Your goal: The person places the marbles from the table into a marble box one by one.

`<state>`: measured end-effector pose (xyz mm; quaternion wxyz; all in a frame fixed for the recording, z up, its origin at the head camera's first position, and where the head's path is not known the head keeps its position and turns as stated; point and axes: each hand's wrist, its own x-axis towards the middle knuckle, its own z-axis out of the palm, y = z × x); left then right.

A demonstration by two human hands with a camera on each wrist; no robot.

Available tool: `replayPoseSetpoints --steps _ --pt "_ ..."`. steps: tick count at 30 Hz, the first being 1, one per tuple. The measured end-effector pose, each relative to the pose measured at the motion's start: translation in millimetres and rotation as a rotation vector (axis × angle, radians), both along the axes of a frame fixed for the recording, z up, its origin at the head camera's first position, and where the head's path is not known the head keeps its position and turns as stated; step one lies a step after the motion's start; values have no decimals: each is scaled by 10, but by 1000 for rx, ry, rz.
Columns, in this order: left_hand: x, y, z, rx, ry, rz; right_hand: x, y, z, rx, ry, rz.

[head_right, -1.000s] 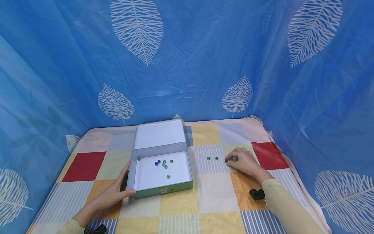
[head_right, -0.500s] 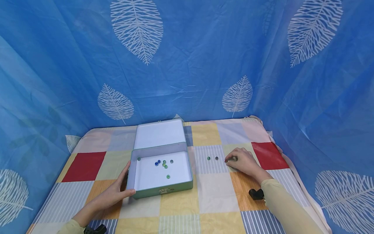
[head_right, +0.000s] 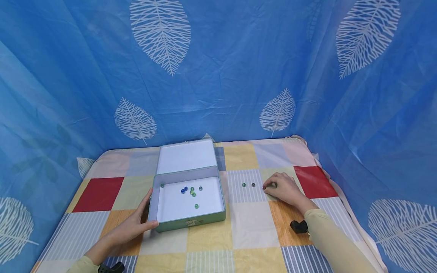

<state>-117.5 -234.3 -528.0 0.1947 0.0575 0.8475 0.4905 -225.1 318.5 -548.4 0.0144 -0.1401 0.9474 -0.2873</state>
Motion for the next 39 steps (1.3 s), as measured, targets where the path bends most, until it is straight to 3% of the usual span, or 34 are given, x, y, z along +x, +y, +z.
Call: replayPoseSetpoints --steps 10,30,39 --pt "-6 11 28 -41 2 9 1 -17 14 6 2 -7" --pt "-6 14 61 -27 9 9 -25 -57 92 24 -13 11" --pt "2 9 68 -15 14 2 -130 -273 328 -31 59 96"
